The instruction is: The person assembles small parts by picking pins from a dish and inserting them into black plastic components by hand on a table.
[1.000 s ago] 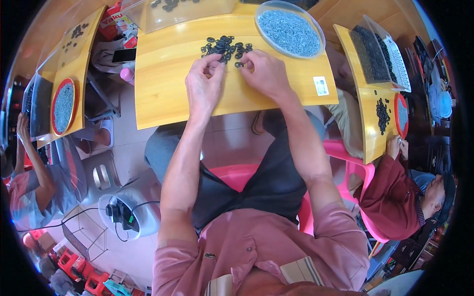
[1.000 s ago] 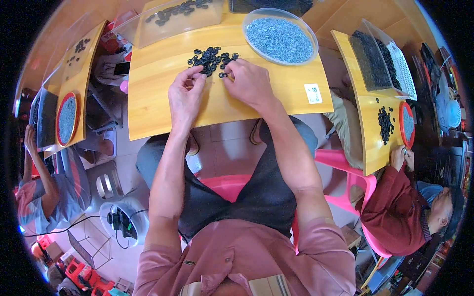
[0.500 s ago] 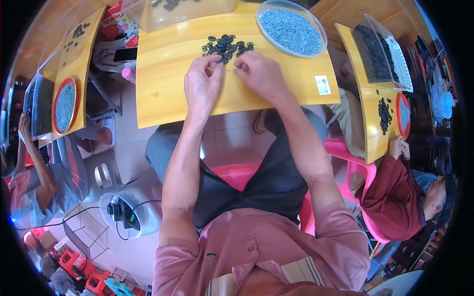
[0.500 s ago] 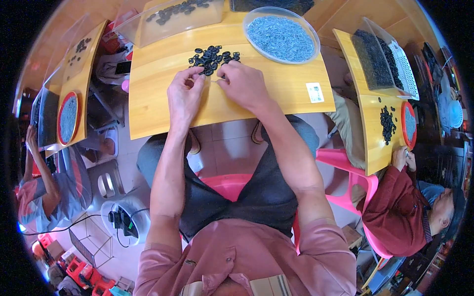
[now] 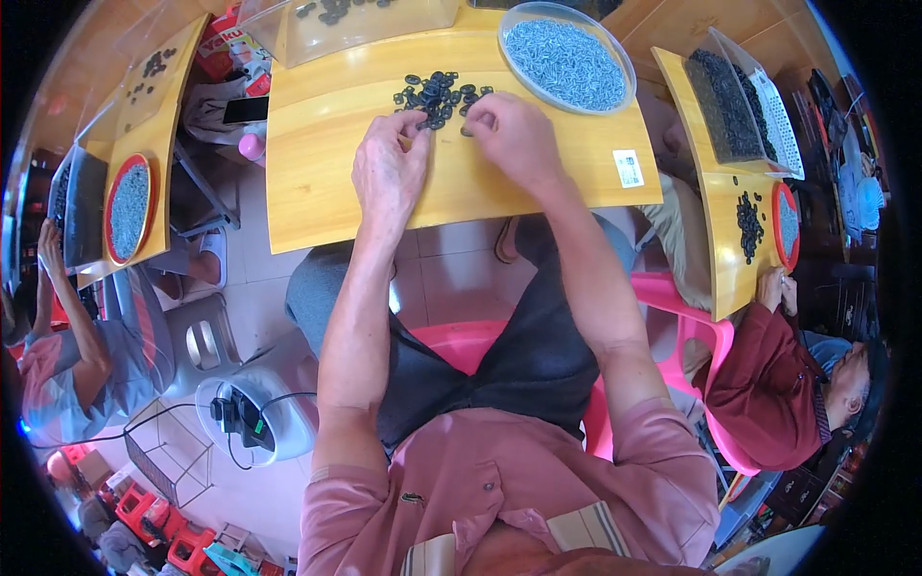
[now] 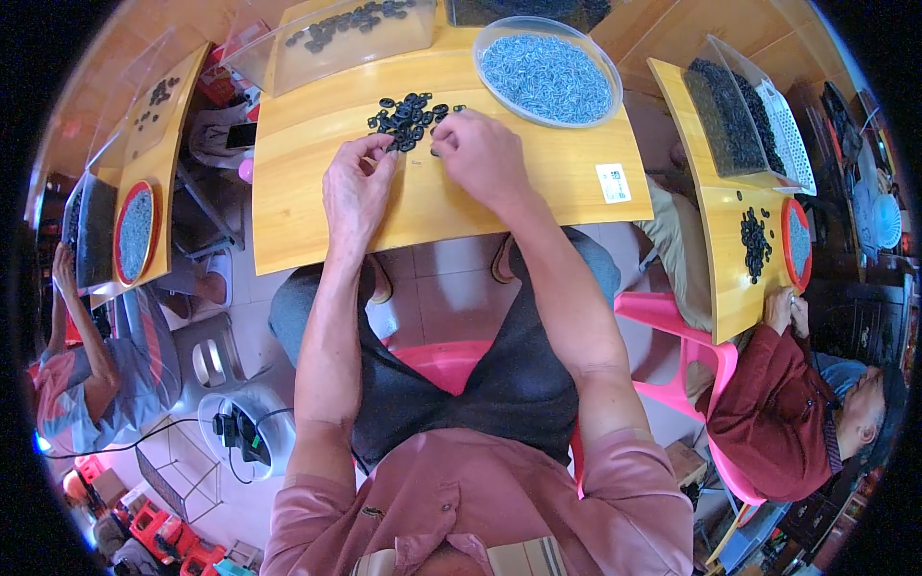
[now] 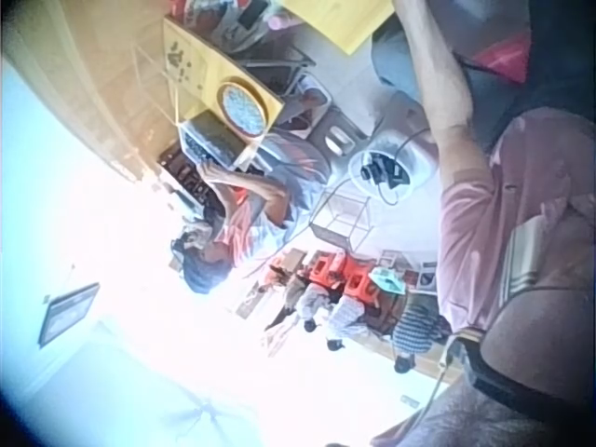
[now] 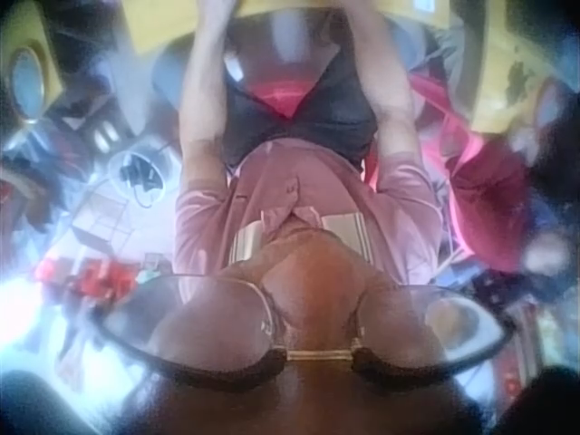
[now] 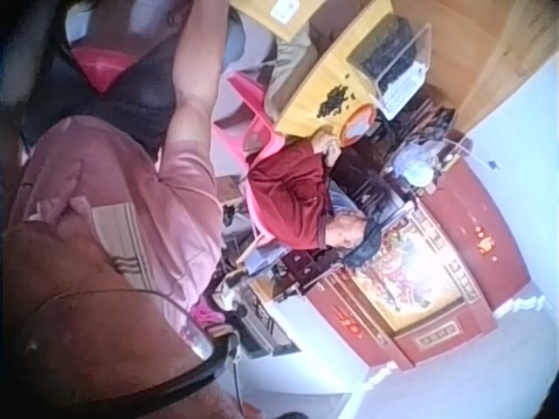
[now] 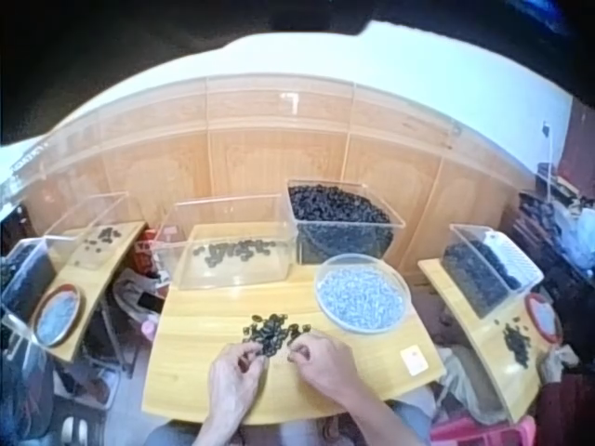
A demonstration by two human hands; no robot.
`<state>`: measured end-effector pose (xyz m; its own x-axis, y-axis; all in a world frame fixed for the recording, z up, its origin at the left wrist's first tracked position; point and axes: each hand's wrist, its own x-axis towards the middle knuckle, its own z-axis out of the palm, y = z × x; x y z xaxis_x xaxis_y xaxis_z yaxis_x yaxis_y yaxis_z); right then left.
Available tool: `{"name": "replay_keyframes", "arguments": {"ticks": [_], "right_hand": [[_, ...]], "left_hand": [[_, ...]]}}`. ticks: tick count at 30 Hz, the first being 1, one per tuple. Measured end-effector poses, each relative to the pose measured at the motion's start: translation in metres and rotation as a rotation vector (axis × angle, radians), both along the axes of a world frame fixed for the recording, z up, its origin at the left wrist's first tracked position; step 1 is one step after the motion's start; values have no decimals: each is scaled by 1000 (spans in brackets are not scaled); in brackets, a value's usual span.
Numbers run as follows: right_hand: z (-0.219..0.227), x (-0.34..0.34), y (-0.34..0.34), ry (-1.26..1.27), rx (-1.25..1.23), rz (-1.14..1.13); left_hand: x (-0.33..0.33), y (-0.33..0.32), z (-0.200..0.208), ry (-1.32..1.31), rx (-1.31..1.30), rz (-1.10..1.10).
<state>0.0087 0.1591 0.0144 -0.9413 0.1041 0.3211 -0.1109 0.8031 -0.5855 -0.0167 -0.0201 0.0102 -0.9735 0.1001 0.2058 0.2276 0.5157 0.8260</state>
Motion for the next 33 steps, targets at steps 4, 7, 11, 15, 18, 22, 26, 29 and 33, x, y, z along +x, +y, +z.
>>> {"name": "replay_keyframes", "arguments": {"ticks": [4,7,11,15,18,22,26,29,33], "right_hand": [[1,-13,13,-1,-76,-114],[-1,-25,15,30,-55,-72],[3,-35,2,-20,-7,12],[-2,-39,-3,-81,93,19],[-5,-39,-5,-53,123,4],[-3,-39,-5,23,124,13],[2,-24,-15,207,54,65],[4,-16,-23,393,136,132],[7,-11,-29,532,325,170]], "left_hand": [[3,-4,1,4,-83,-38],[2,-2,1,14,-125,-38],[-1,-5,-4,60,-97,-38],[-1,-6,-1,53,-108,-48],[-1,-5,2,51,-103,-42],[-3,-8,-2,65,-75,-35],[-7,-4,-2,-249,458,-95],[-6,0,6,-458,823,-143],[-8,-3,-3,-507,955,-139]]}}
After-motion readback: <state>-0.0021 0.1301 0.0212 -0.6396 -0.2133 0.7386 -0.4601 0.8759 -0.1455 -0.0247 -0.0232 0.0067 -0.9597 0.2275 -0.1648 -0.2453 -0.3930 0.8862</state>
